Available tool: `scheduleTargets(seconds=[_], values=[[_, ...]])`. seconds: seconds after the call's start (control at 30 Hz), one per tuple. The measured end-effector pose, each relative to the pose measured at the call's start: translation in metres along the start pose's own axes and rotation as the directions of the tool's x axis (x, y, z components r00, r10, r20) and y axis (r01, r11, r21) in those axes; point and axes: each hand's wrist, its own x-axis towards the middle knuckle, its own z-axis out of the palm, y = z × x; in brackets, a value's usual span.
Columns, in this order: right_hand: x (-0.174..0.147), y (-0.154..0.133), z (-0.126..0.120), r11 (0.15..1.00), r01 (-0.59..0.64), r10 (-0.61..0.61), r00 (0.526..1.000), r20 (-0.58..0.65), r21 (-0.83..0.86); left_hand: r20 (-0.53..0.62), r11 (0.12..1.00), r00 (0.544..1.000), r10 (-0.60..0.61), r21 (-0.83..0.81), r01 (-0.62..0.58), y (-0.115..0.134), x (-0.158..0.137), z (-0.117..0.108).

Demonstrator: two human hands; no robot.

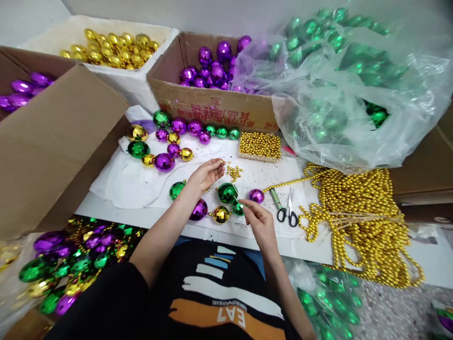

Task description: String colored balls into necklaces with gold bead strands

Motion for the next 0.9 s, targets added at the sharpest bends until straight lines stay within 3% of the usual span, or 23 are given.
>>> scheduleTargets(seconds=[0.63, 0.8, 0.9], values=[[-0.001, 0.002, -0.002, 1.000, 0.004, -0.004, 1.000, -0.001, 0.001, -0.016, 1.000, 1.000, -0.012, -0.016, 0.012, 0.000, -0.003, -0.001], [0.006, 0.003, 0.002, 1.000, 0.001, -0.001, 1.000, 0.004, 0.009, 0.042, 1.000, 0.999, -0.020, 0.015, 0.019, -0.005, -0.004, 0.000], [0.013, 0.006, 0.005, 0.997, 0.038, -0.036, 0.999, -0.029, 0.070, 0.142, 0.995, 0.988, -0.055, 0.090, 0.043, -0.010, -0.011, 0.004]])
